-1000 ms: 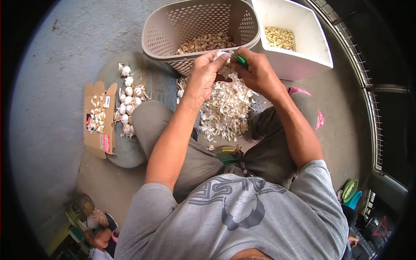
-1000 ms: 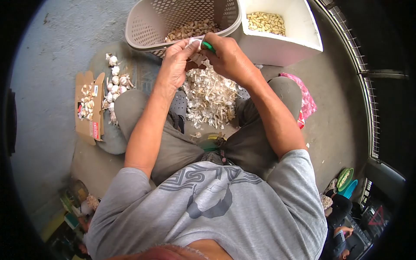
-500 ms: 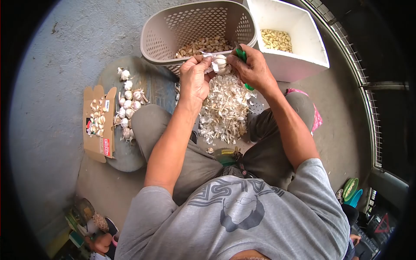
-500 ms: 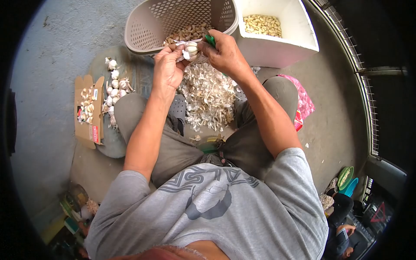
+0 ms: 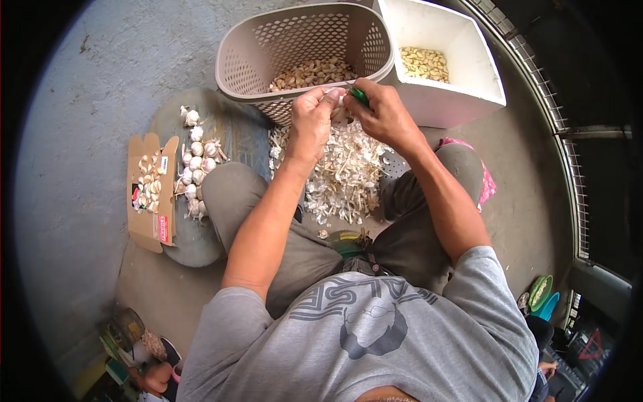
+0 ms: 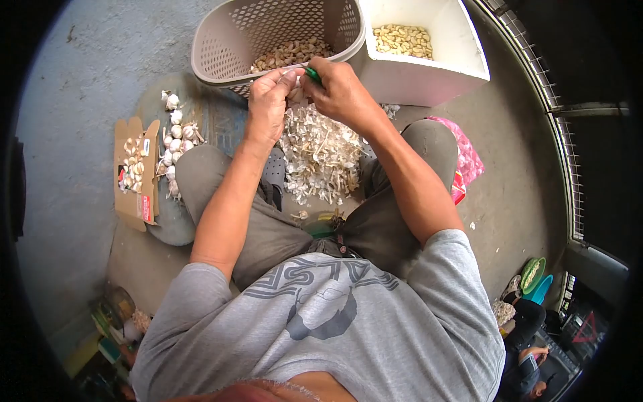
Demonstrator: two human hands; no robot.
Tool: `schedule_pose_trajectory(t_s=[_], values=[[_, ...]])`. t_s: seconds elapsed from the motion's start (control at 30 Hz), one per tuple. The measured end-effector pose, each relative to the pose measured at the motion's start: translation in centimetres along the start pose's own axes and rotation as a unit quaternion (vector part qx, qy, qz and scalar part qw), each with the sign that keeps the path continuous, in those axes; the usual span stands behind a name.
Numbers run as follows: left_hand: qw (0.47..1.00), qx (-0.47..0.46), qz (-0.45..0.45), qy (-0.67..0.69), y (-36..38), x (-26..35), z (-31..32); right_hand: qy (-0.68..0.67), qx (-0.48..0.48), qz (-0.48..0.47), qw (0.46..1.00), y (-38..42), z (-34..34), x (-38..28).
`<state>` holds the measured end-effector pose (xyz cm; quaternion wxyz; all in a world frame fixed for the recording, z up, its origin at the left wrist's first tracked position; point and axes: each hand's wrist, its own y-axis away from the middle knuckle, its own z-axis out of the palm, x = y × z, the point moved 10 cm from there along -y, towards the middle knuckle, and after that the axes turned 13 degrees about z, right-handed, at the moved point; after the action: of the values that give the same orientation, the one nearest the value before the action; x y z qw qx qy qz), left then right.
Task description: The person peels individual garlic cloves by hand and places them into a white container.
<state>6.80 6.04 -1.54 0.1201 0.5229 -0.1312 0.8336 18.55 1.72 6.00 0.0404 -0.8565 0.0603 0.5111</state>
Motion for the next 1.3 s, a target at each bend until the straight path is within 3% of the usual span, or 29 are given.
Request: schedule_pose_trajectory(t_s=[0.03,0.13,0.3,0.43,0.53,0.63,0.73,0.77,0.9,1.23,1.3], values=[[0.999,0.013,0.013,-0.033,0.1,0.3,-0.4,-0.005,-0.007,-0.001,1.000,0.3,0.1,-0.3],[0.995,0.091,0.003,0.034,-0.5,-0.7,-2.6,-0.015,0.022,-0.019,0.999,0.5,-0.4,-0.7],[0.992,0.040,-0.110,0.038,0.6,0.3,-0.1,-0.003,0.021,-0.041,0.999,0.6,-0.4,-1.2],[0.992,-0.049,-0.096,0.060,0.8,-0.8,1.4,0.036,0.032,-0.050,0.998,1.0,-0.3,-1.3],[0.995,-0.031,-0.045,0.083,0.4,-1.1,1.0,-0.034,0.005,-0.010,0.999,0.7,-0.2,-1.2],[0.990,0.032,-0.052,0.130,0.3,-1.6,-0.7,-0.027,0.043,-0.016,0.999,0.2,-1.0,-0.6],[0.993,0.050,-0.065,0.087,0.4,-0.6,-0.1,-0.022,0.042,0.016,0.999,-0.5,-1.4,0.3],[0.989,0.036,-0.092,0.110,0.8,-0.1,0.5,-0.042,0.047,-0.006,0.998,-0.3,-1.5,-0.2],[0.995,-0.073,-0.030,0.057,0.4,0.1,2.3,-0.040,0.007,-0.021,0.999,0.1,-0.5,-0.3],[0.975,0.113,-0.127,0.145,1.6,-1.9,0.4,-0.013,-0.001,-0.032,0.999,0.7,-0.8,-1.4],[0.990,0.054,-0.107,0.077,1.3,-2.2,-0.3,-0.001,-0.010,-0.022,1.000,0.7,-1.2,-1.2]])
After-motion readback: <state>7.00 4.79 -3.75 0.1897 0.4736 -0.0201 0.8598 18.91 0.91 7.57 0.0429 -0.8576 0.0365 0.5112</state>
